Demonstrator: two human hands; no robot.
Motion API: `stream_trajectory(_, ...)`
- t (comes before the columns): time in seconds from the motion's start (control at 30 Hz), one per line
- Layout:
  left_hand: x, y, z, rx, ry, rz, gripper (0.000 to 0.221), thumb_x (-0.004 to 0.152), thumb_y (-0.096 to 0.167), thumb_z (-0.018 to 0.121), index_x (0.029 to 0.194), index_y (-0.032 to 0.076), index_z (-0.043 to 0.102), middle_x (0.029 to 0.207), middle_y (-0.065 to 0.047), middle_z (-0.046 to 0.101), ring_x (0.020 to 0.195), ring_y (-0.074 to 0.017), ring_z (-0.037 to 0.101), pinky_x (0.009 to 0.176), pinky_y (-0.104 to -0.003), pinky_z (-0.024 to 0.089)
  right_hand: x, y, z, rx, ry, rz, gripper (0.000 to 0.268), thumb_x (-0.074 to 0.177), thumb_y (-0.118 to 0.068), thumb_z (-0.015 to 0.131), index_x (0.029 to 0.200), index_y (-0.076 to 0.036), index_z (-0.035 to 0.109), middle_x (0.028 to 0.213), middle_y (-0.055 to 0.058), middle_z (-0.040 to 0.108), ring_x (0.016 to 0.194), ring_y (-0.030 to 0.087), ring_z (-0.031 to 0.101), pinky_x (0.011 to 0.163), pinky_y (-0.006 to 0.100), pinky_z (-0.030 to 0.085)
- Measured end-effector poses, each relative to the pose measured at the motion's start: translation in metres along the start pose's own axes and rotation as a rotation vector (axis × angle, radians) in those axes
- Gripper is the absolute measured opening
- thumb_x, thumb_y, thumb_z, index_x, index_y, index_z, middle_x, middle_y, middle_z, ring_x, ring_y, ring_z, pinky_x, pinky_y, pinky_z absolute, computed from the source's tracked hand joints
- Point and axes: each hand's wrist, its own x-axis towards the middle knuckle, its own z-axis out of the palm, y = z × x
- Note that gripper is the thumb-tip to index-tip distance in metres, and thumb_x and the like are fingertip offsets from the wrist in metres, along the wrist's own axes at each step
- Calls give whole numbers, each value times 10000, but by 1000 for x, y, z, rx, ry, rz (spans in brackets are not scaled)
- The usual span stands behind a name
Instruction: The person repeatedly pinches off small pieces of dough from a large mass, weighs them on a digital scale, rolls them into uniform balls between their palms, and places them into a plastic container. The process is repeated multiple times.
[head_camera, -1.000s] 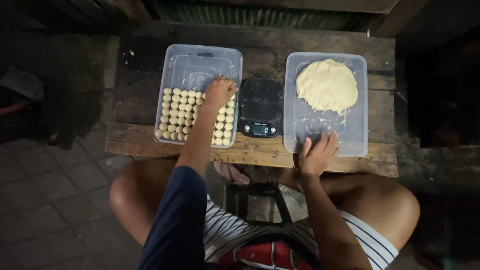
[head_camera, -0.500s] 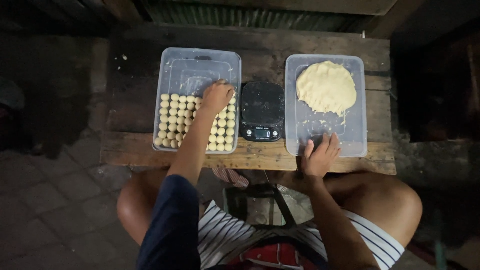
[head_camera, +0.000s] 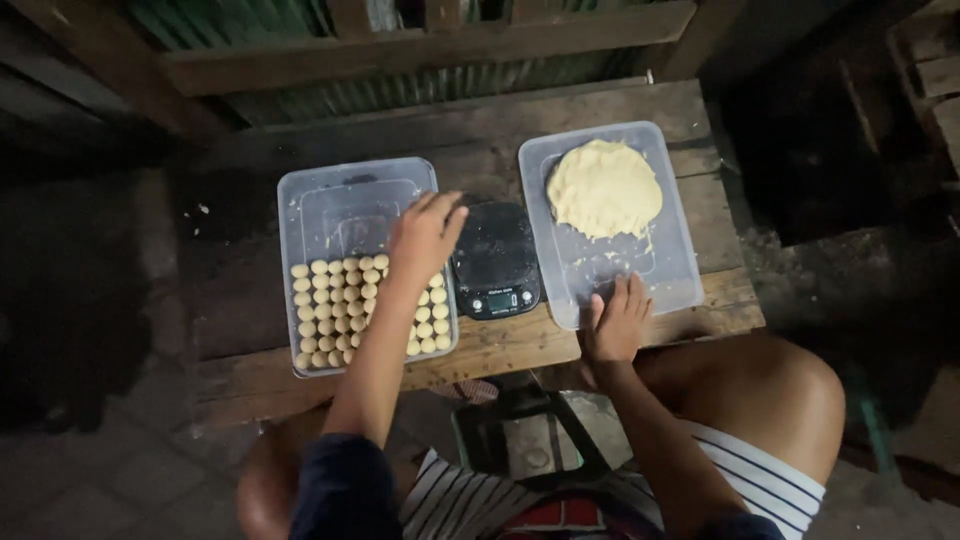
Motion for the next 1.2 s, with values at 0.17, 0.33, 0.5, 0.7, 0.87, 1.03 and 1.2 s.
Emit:
stream_trajectory(0.17, -3, 53, -14, 14, -22, 140, 275, 1013, 326, 646, 1209, 166, 755, 1038, -141, 757, 986, -351, 746, 784, -458, 620, -2, 0, 4, -46, 60, -18, 566, 1076, -440, 482, 1464, -29, 491, 1488, 228, 483, 1385, 419, 493, 1126, 636, 376)
stream_trajectory(0.33, -8, 114, -67, -42, -131, 123, 288, 1026, 273, 630, 1246, 123, 741, 966, -142, 760, 906, -374, 751, 751, -504, 609, -1, 4, 11, -32, 142, -40, 574, 1090, -466, 458, 1456, -28, 515, 1470, 218, 500, 1368, 411, 510, 1098, 624, 402)
stream_trajectory(0.5, -55, 154, -109, -3, -276, 132, 325, 1038, 257, 585, 1279, 75, 706, 938, -174, 748, 884, -434, 730, 772, -592, 582, 2, 11, 25, -7, 112, -20, 586, 1068, -454, 511, 1487, -46, 479, 1488, 196, 473, 1392, 405, 480, 1109, 632, 392)
stream_trajectory(0.7, -175, 163, -133, 96, -353, 30, 308, 1002, 304, 623, 1233, 127, 722, 954, -178, 754, 926, -437, 721, 777, -565, 572, 1, 19, 40, 17, 186, -57, 603, 1036, -448, 601, 1468, -40, 502, 1460, 180, 525, 1365, 363, 519, 1093, 619, 399)
stream_trajectory(0.87, -291, 164, -139, 574, -240, -72, 133, 922, 320, 708, 885, 196, 739, 813, -117, 735, 779, -347, 743, 680, -470, 594, 1, 9, 27, 83, 245, -88, 556, 1092, -447, 483, 1436, -12, 524, 1433, 203, 549, 1327, 388, 546, 1068, 618, 406)
stream_trajectory(1.03, -391, 163, -125, 687, -70, -117, 212, 950, 391, 673, 905, 190, 726, 844, -46, 726, 833, -273, 749, 746, -400, 579, 2, 16, 32, 107, 250, -130, 584, 1083, -442, 501, 1449, 12, 508, 1423, 223, 546, 1303, 408, 556, 1048, 622, 407)
stream_trajectory(1.2, -424, 200, -111, 630, 64, -323, 340, 968, 357, 642, 1239, 162, 710, 1248, -61, 738, 1056, -282, 692, 870, -445, 487, 7, 0, -2, 205, 57, -42, 631, 1126, -447, 284, 1490, 35, 466, 1508, 251, 495, 1417, 434, 414, 1168, 656, 248)
